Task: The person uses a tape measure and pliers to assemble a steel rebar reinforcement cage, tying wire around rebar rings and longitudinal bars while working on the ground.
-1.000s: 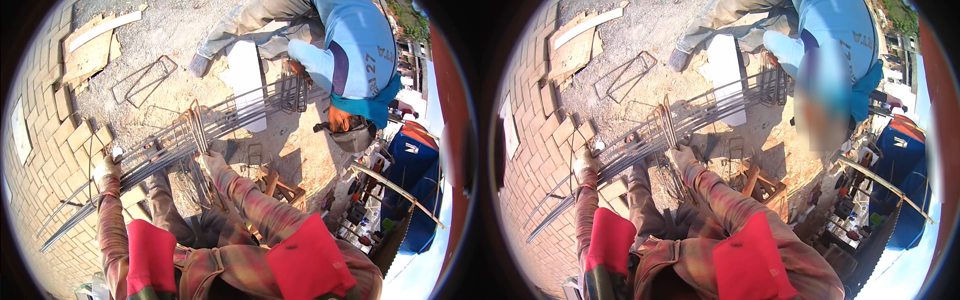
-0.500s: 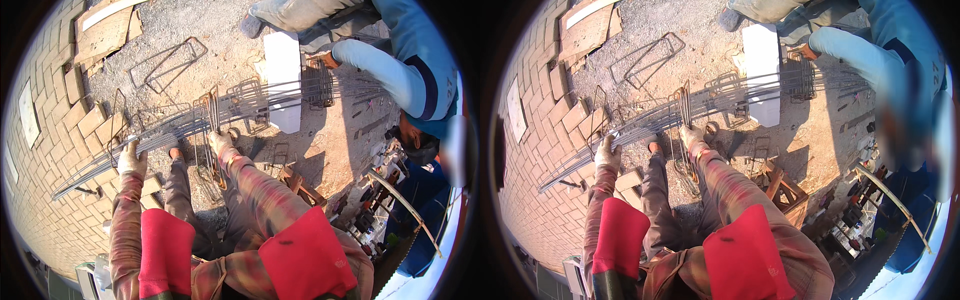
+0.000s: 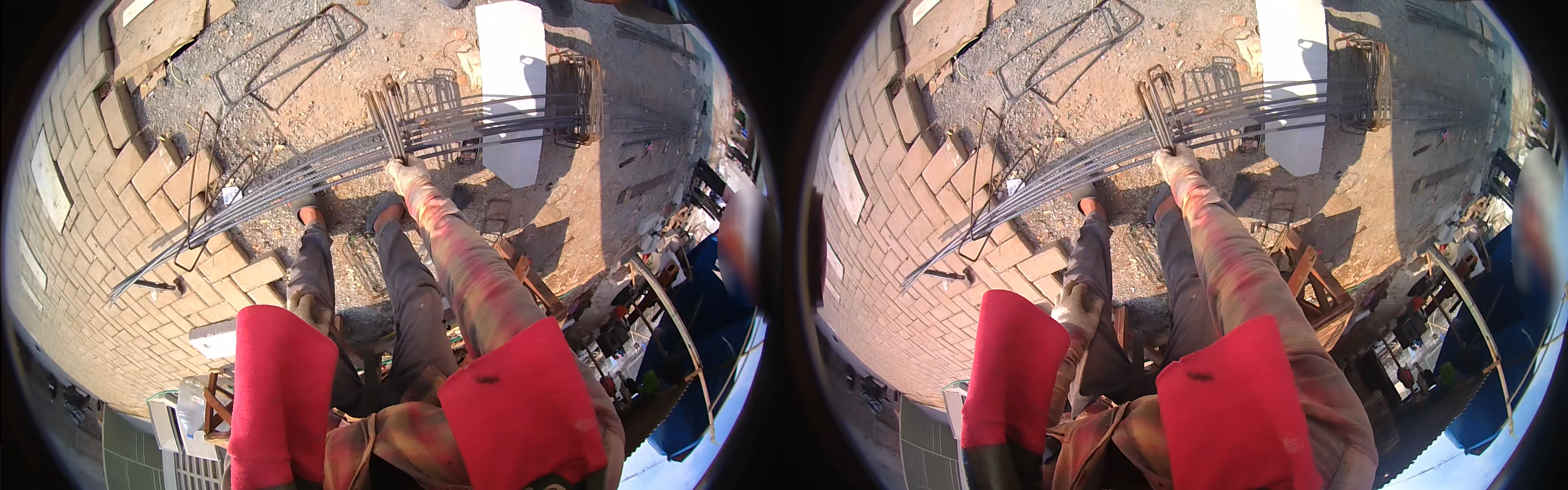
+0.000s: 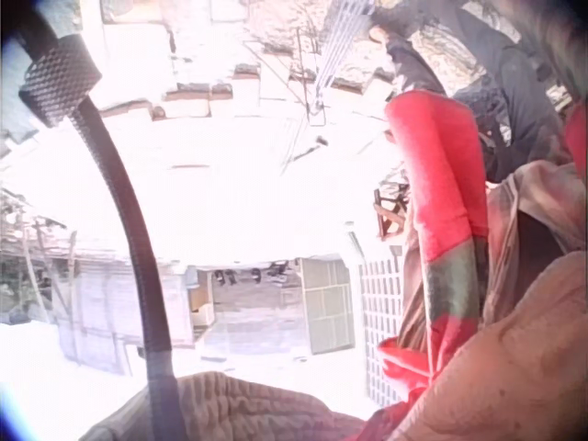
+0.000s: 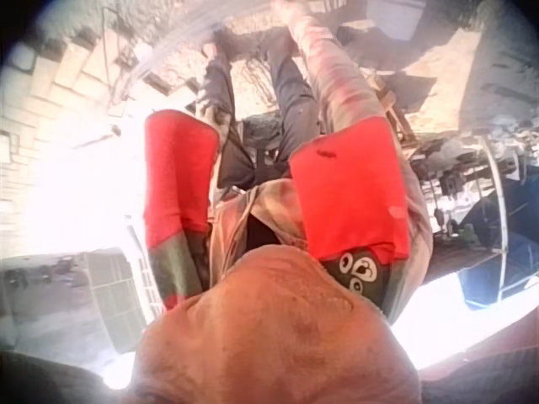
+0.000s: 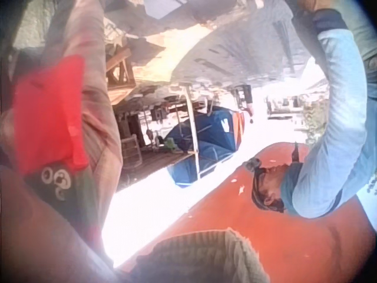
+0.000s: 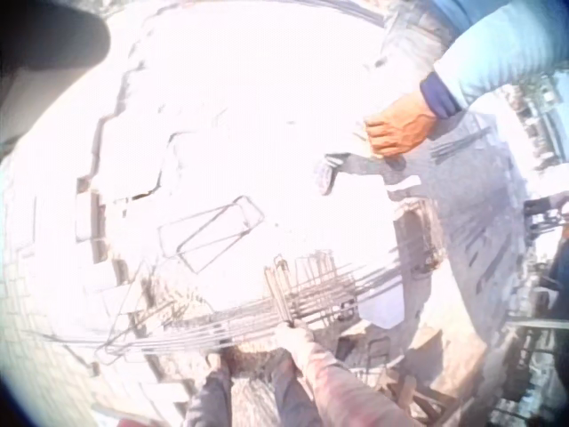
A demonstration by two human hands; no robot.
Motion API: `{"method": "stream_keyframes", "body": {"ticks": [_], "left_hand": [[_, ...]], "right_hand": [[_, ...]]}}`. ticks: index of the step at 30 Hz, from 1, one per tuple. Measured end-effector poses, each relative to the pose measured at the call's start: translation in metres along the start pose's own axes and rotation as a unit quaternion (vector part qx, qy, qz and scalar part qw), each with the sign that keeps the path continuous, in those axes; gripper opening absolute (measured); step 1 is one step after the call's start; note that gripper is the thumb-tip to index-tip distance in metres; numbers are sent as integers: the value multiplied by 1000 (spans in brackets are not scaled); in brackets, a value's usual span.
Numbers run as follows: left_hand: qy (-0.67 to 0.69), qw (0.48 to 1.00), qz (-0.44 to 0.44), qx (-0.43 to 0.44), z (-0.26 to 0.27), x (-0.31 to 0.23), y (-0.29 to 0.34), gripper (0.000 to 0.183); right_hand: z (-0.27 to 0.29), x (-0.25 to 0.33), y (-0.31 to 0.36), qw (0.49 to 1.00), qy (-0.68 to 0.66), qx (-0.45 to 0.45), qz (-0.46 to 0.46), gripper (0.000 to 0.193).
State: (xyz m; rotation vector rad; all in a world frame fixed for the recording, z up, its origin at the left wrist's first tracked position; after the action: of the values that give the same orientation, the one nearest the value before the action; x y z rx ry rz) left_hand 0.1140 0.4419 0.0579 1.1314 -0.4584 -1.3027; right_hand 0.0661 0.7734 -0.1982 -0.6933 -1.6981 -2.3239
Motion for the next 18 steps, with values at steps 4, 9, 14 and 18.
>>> {"method": "stream_keyframes", "body": {"ticks": [4, 9, 14, 18], "left_hand": [[-64, 998, 21, -3, 1, -10, 1, 41], [-55, 997, 47, 29, 1, -20, -2, 40], [-98, 994, 48, 27, -6, -17, -2, 40], [-113, 991, 53, 39, -5, -21, -8, 40]], "right_hand": [[-6, 58, 8, 989, -119, 83, -42, 4], [15, 62, -10, 999, 45, -22, -13, 10], [59, 43, -35, 1000, 10, -17, -15, 18], [119, 47, -49, 990, 130, -48, 25, 19]]}}
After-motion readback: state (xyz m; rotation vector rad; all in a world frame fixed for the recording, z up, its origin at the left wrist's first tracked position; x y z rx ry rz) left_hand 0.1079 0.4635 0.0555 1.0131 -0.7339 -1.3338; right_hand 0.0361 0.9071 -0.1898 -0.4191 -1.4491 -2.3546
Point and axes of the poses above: each hand's wrist, its own y-axis away from the middle knuckle, its own z-axis out of the back of the hand, x = y × z, the point moved 5 cm from there along -y, towards the middle knuckle, and after that the axes turned 5 degrees about y, right-handed, at the moved point
